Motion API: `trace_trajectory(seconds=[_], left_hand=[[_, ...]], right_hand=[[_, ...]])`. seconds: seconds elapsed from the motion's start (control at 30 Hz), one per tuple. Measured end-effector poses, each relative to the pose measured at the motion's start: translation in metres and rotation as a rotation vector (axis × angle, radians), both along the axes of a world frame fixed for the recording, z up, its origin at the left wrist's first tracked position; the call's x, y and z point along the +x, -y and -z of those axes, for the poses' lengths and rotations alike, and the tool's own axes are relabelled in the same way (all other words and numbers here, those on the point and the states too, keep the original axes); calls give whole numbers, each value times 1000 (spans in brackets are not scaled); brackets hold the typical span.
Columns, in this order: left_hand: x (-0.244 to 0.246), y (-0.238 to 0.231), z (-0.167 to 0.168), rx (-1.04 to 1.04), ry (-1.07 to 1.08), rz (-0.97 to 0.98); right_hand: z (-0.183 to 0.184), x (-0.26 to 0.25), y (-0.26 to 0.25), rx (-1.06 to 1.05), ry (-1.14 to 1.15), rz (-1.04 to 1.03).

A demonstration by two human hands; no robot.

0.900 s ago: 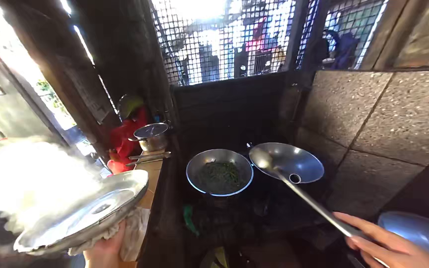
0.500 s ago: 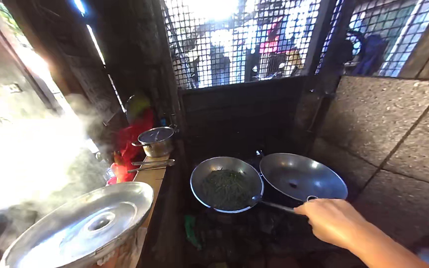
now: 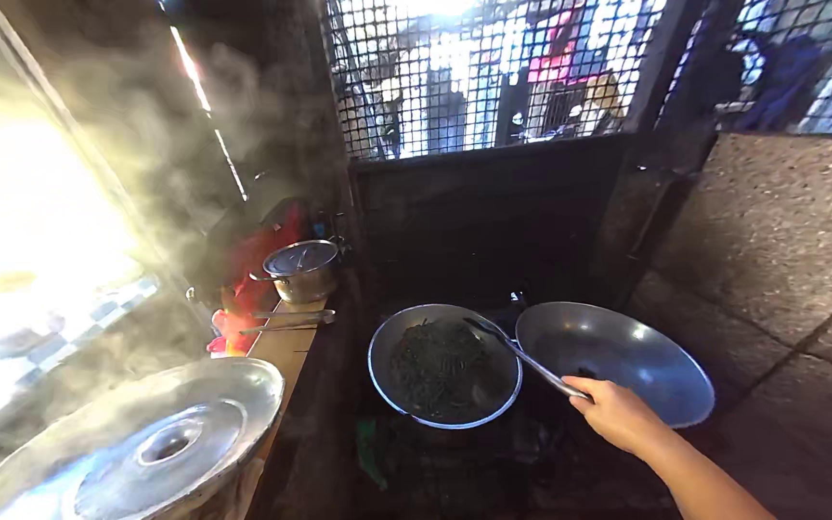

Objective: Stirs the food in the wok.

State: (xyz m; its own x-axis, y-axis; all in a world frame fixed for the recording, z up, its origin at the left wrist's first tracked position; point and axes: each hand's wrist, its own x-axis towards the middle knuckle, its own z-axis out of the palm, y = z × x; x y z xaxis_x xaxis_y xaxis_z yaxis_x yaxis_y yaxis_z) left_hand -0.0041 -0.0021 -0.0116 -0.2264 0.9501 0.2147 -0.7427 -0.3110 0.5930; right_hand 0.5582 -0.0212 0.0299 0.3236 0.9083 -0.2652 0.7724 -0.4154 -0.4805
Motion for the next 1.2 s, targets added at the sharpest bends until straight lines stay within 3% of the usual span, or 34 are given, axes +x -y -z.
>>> trace_trajectory(seconds=[0.1,0.2,0.3,0.5,0.6,0.67,0.77,0.8,0.87,0.93,0.97,1.03,1.2], left_hand=[[12,6,-15,-179,-26,-117],[-3,1,3,-143,-4,-86],[-18,-7,13,-61,0,33],[-22,-8,23,11,26,75],[-12,-4,10,-72,66,33],[-23,-8,20,-27,86,99],[-16,-5,13,-71,56,42],[-27,-10,26,-7,65,102],[-31,-11,32,31,77,119],[-8,0,9,-87,92,-26],[-9,0,9,-65,89,-1],[-23,-6,21,24,2,85],[-9,4,6,-53,-106,-57]], right_hand=[[34,-12,-31,-77,-362,202],[41,-26,-67,-122,-580,230],[21,-48,-95,-199,-382,26],[-12,-83,-115,-232,229,-467],[-30,-91,-96,-227,466,-650],[-43,-91,-73,-203,589,-771],[-54,-75,-42,-158,720,-917],[-57,-66,-33,-140,747,-938],[-63,-42,-19,-93,783,-940],[-72,-20,-8,-48,791,-890],[-78,-13,-2,-48,804,-844],[-96,-8,15,-78,806,-726],[-151,-9,56,-238,719,-462]])
